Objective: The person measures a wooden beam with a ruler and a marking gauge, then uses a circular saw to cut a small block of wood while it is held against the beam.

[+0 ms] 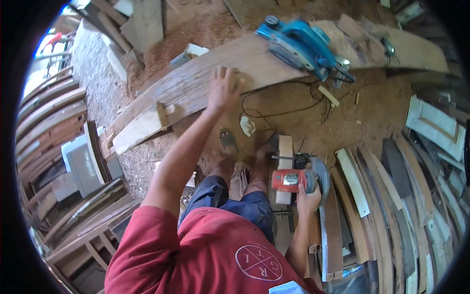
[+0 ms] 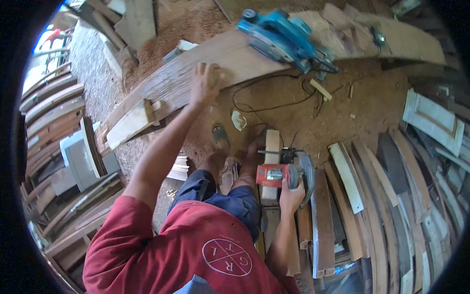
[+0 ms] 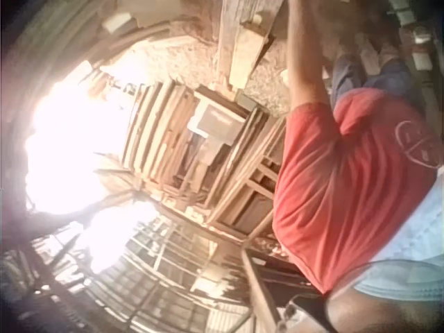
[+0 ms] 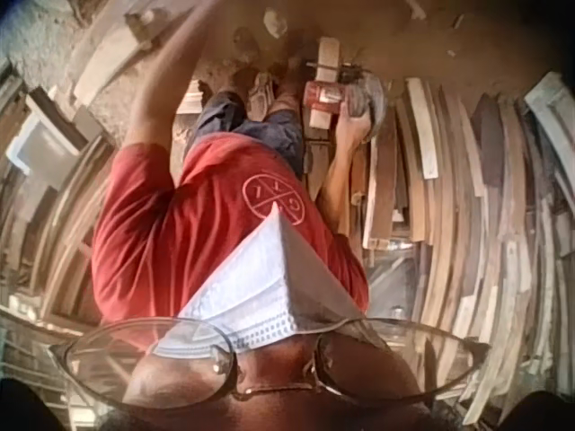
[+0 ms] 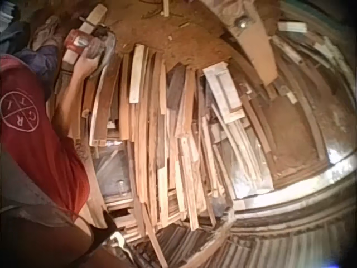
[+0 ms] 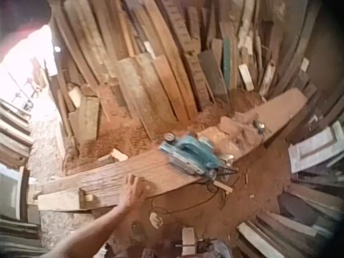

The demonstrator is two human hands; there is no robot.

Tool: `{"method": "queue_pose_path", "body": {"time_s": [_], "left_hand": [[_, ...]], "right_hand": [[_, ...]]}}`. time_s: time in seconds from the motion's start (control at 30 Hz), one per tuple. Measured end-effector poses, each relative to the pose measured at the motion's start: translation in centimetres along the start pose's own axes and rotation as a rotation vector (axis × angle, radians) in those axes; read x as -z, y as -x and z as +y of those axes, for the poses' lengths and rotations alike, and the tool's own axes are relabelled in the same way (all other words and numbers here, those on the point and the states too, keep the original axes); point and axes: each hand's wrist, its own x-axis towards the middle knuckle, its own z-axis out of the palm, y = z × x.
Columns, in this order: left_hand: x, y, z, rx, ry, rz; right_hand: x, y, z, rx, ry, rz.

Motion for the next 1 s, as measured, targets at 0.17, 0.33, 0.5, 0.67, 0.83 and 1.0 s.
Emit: {"method": "queue_pose_path", "body": {"time_s": [0.17,0.33,0.5,0.67,0.83,1.0], "left_hand": [[6.4,10.6,2.4,0.326,0.561,-0.12],[13.1,21.8,1.0,0.913,1.475,-0.621],[18.1,23.4,-3.4,0.8,1.555,-0.363],[23.7,23.1,-6.1,0.664,1.612,-0.427],[25.3,23.1,-5.9,0.653,2.194,-0.673],[25.6,18.1,-6.9,0.438,1.888,-0.673]], "right_hand": [[4.5,10.7,-11.5,0.08,-0.45,-0.06],[5.6,14.6,-18.0,0.439,-0.284,-0.122],[3.2,16.6,-26.7,0.911,-0.085,-0.224],[-1.0,17.9,-30.4,1.155,-0.043,-0.254],[-4.5,18.6,-31.9,1.176,-0.105,-0.227],[-7.7,16.5,-30.6,1.222,-0.251,-0.139]]}}
